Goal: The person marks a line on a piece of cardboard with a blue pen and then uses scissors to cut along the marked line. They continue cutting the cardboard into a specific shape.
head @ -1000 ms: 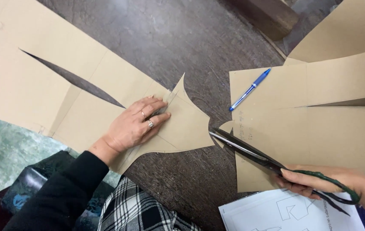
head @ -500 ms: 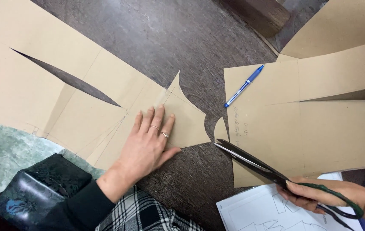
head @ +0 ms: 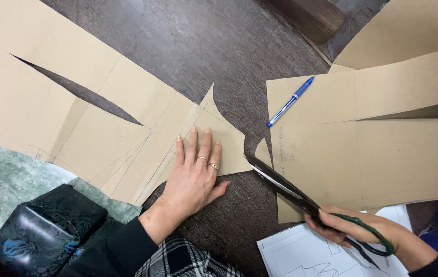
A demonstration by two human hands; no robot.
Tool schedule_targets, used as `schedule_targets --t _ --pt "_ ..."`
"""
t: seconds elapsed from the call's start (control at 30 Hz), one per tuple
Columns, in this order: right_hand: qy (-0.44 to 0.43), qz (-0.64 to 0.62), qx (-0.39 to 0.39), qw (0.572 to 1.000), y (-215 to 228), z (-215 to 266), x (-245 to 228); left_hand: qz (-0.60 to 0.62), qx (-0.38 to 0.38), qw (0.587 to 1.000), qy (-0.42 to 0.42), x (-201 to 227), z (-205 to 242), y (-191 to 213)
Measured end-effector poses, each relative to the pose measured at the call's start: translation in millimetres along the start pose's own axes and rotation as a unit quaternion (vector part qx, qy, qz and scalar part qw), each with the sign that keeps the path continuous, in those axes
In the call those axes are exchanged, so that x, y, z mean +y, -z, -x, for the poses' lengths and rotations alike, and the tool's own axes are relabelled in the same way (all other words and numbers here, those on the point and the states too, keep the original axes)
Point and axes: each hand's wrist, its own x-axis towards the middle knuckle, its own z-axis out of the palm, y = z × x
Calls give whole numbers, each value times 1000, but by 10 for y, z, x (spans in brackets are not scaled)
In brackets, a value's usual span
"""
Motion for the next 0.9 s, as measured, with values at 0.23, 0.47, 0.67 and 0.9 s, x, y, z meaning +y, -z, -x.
schedule_targets --t 0.23,0.47,0.67,0.9 --pt "-21 0 31 999 95 -146 25 60 88 994 5 -47 67 -193" --pt "-252 113 204 939 35 -107 -393 99 114 988 -32 -103 116 -237" --pt "46 216 150 964 283 -260 -56 145 145 978 -34 -109 123 -227" --pt "15 238 171 956 308 -362 -111 195 173 964 -50 -144 141 -235"
